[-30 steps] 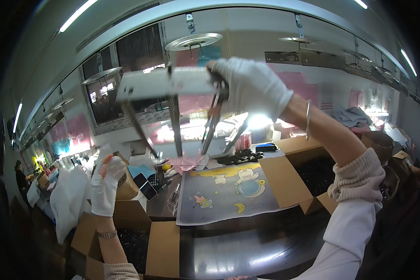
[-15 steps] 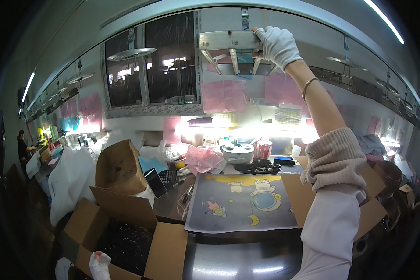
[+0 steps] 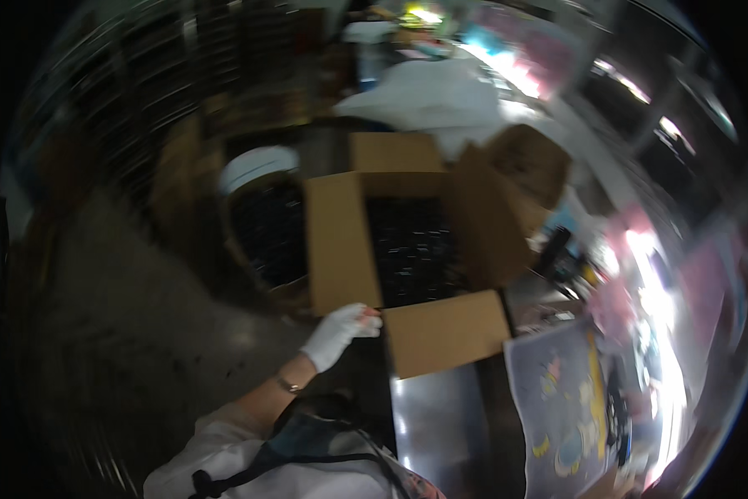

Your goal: The person repeatedly picks black hair clips from a cardboard box and inserts them into slots on a metal rack. After filling a rack, they carry it to a nearby rack and place it on a shelf, then return to the table to continue the cycle.

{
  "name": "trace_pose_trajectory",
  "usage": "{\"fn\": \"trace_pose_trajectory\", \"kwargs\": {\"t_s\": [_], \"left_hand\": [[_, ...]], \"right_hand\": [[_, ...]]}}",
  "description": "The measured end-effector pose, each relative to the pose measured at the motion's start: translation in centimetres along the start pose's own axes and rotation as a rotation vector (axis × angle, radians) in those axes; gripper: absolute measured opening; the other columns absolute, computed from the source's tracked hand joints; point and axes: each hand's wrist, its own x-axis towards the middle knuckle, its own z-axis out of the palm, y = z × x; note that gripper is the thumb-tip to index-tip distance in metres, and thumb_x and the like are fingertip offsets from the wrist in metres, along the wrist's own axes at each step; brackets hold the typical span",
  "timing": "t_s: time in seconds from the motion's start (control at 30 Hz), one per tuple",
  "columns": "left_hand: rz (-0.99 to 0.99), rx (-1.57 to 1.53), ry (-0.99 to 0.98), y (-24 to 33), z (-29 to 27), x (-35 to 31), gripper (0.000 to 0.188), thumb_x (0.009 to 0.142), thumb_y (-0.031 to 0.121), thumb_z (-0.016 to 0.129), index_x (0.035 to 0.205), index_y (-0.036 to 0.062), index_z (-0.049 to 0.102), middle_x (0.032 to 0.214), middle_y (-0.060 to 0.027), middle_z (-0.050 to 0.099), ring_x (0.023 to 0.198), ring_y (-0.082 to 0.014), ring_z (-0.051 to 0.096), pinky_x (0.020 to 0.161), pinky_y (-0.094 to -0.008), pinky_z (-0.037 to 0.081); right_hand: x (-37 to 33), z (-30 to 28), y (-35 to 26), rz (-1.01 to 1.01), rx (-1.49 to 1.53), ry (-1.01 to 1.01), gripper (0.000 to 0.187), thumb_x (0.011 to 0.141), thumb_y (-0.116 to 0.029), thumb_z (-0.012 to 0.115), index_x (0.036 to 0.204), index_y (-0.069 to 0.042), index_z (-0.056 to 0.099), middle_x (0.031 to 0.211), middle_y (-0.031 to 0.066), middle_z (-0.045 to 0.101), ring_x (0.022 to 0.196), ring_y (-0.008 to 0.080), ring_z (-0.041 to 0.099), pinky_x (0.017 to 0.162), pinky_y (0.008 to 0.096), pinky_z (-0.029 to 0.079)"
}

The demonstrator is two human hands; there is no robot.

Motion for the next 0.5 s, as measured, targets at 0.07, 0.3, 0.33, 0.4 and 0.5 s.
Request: {"fn": "trace_pose_trajectory", "kwargs": {"t_s": [0.07,0.3,0.33,0.4,0.5], "left_hand": [[-0.178,0.364,0.084,-0.4,-1.2,-4.1,0.021,0.097,0.02,0.058,0.105,0.0021,0.067,0.099,-0.0056,0.067,0.096,-0.0148,0.064,0.089,-0.0292,0.048],[-0.282,0.665,0.712,-2.6,-14.7,-24.9,0.029,0.091,0.028,0.061,0.101,0.0035,0.072,0.112,-0.0179,0.067,0.1,-0.0355,0.065,0.086,-0.0417,0.052],[-0.28,0.831,0.779,-2.9,-16.9,-27.9,0.032,0.09,0.032,0.061,0.101,0.0054,0.073,0.111,-0.0177,0.068,0.103,-0.0375,0.064,0.089,-0.0458,0.05],[-0.359,0.999,1.023,-4.4,-20.6,-34.2,0.03,0.089,0.033,0.059,0.1,0.0097,0.074,0.108,-0.0162,0.069,0.104,-0.0358,0.065,0.092,-0.0464,0.051],[-0.348,1.046,1.42,-7.7,-26.4,-43.5,0.024,0.088,0.03,0.059,0.097,0.0115,0.072,0.105,-0.0163,0.07,0.102,-0.0355,0.066,0.089,-0.0461,0.052]], "right_hand": [[0.5,5.6,-8.8,-0.254,0.309,-0.093,0.031,0.088,-0.012,0.068,0.116,0.002,0.066,0.106,0.0126,0.07,0.091,0.0282,0.068,0.088,0.0416,0.056],[2.6,11.4,-36.1,-0.609,0.765,-0.08,0.035,0.056,-0.005,0.076,0.087,-0.007,0.061,0.09,0.0092,0.058,0.093,0.0363,0.057,0.089,0.0506,0.046],[2.7,11.2,-38.4,-0.642,0.79,-0.116,0.037,0.056,-0.007,0.077,0.089,-0.007,0.06,0.092,0.0103,0.058,0.097,0.0369,0.056,0.087,0.0502,0.046],[2.0,10.6,-42.8,-0.653,0.993,-0.205,0.034,0.058,-0.008,0.077,0.089,-0.008,0.061,0.09,0.0096,0.06,0.09,0.0356,0.057,0.082,0.0482,0.045],[-0.4,9.5,-48.8,-0.641,1.113,-0.324,0.026,0.065,-0.009,0.076,0.089,-0.009,0.064,0.087,0.0093,0.064,0.086,0.0339,0.059,0.079,0.0468,0.045]]}}
